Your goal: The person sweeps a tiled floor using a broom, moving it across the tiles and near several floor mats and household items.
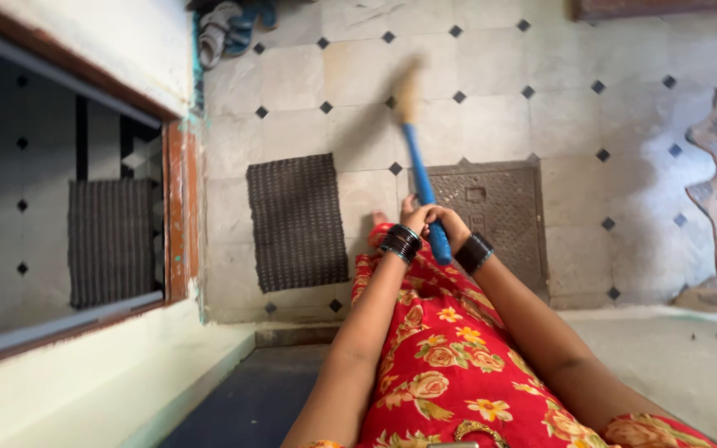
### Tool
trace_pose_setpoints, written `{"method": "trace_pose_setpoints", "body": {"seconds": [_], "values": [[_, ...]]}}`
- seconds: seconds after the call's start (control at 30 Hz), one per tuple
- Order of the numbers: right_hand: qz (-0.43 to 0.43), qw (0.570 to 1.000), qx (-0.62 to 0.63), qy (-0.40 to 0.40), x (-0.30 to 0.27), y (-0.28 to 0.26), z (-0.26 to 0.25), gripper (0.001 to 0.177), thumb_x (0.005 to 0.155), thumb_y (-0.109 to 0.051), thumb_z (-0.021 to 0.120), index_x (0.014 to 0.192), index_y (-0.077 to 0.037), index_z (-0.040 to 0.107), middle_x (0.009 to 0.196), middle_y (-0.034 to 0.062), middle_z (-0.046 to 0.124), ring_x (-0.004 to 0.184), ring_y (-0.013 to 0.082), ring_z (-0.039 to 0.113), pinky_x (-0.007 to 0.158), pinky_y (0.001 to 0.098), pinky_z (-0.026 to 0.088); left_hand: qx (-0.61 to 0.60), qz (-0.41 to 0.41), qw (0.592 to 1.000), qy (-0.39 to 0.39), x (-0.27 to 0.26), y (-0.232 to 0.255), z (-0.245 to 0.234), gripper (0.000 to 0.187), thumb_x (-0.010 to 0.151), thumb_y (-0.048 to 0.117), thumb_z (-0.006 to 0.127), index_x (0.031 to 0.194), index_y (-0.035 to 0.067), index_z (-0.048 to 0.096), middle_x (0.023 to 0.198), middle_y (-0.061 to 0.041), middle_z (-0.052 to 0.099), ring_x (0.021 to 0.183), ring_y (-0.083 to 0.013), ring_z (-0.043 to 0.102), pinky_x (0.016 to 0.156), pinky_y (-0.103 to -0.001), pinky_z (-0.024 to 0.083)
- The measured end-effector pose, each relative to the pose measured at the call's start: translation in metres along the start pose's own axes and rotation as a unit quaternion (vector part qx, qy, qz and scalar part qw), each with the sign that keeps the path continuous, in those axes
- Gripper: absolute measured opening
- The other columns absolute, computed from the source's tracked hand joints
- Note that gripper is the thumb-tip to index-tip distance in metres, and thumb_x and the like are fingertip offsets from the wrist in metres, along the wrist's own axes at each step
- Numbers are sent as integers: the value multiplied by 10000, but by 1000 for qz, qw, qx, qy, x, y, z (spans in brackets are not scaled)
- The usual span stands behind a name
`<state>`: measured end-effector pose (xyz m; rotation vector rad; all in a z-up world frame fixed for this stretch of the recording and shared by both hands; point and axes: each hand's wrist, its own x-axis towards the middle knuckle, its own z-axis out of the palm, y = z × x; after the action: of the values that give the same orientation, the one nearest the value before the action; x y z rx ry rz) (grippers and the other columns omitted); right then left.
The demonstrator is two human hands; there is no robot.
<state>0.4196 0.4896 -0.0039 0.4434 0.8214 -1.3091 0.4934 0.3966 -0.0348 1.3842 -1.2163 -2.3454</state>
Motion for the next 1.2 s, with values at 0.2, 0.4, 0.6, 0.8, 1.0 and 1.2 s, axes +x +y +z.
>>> {"method": "trace_pose_setpoints", "body": {"seconds": [0.2,0.4,0.6,0.8,1.0,1.2], "values": [[158,975,-58,-147,75,-13,46,64,868,-60,552,868,-19,502,738,69,578,581,140,571,544,243,524,-124,107,971,174,8,44,-79,726,753,108,817,1351,61,408,858,-104,652,536,-133,622,440,-295,550],[260,952,-68,-150,147,-4,128,139,871,-68,538,980,11,500,781,72,584,614,132,587,562,232,550,-171,79,954,235,18,83,-159,417,825,157,775,1097,-16,511,816,-124,612,525,-197,587,423,-306,495],[233,936,211,-158,183,-49,165,287,836,13,556,1089,103,454,836,98,578,617,145,591,576,213,569,-26,44,990,135,40,127,-202,433,866,337,683,1207,74,649,826,-11,653,655,-137,625,467,-252,415],[98,903,372,-192,153,-133,126,479,810,51,588,1231,108,368,821,63,566,623,158,599,578,232,570,125,9,990,70,67,168,-178,560,838,366,670,1330,106,598,1006,-56,775,820,-159,739,573,-268,493],[-102,882,432,-156,79,-157,81,591,781,39,607,1294,163,341,892,160,563,663,204,606,608,260,591,146,46,987,-41,91,179,-145,547,844,306,667,1330,59,623,995,-93,771,826,-204,748,637,-300,534],[-279,897,342,-33,90,-154,94,149,840,37,565,928,21,446,783,117,554,678,192,578,644,252,587,142,58,983,-103,77,208,-142,507,904,324,660,1351,89,604,1037,-82,775,867,-156,745,689,-257,522]]}}
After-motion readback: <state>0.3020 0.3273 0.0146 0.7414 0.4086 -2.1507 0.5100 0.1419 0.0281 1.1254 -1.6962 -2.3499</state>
